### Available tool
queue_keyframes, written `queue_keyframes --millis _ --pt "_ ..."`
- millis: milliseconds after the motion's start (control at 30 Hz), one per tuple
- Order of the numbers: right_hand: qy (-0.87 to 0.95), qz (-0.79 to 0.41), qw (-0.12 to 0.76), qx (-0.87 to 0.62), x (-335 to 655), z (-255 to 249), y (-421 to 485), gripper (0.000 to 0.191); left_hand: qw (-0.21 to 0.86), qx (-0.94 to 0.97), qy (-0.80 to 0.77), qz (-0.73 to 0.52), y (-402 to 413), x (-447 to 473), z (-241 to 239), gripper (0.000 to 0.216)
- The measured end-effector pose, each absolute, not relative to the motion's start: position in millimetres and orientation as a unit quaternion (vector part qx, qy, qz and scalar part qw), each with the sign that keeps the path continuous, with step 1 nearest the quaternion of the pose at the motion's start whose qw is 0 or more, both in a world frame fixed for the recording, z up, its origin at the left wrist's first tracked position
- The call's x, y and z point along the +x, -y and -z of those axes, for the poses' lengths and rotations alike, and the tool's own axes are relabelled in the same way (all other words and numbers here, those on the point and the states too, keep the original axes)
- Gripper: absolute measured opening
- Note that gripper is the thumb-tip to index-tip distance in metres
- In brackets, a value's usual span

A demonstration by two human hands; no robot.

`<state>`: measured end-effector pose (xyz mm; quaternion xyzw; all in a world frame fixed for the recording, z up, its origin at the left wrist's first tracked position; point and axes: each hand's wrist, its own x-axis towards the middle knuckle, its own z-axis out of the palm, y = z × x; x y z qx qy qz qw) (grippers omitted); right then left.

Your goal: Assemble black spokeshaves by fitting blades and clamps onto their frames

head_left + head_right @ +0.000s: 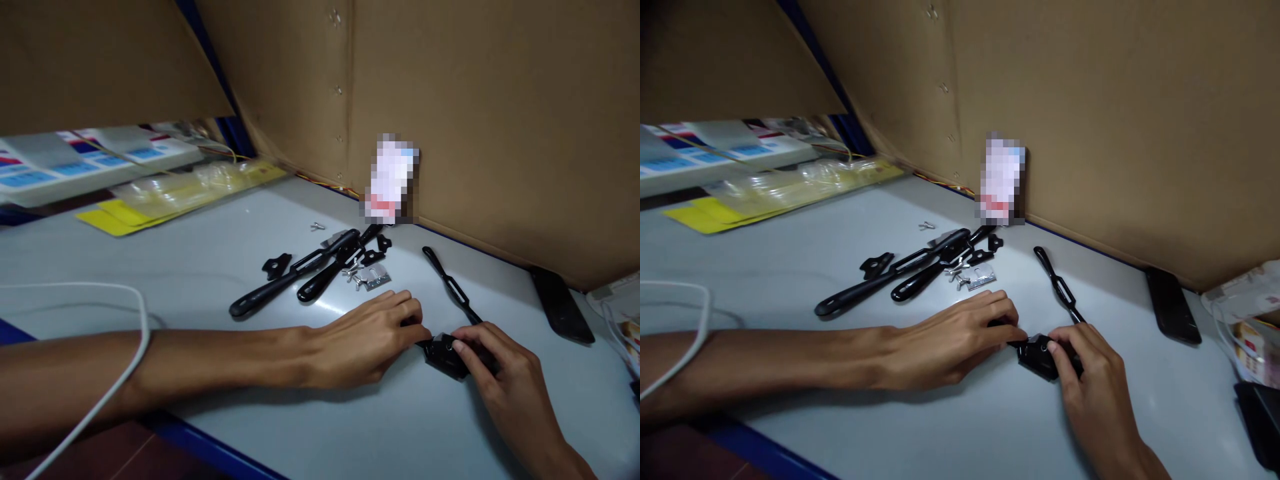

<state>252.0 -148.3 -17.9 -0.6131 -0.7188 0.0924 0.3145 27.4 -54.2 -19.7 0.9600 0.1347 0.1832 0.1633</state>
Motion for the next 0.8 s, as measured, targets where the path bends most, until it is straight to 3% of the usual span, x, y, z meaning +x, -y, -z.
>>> queue_keyframes --millis 533,800 --pt "0.751 0.006 0.298 -0.589 247.7 20.7 146.2 0.018 0.164 0.96 -0.137 -0.182 53.7 28.3 21.5 0.034" --pt "0.757 0.02 0.298 -0.581 259.1 18.2 150.5 0.012 0.16 0.963 -0.119 -0.183 53.5 26.8 21.1 0.059"
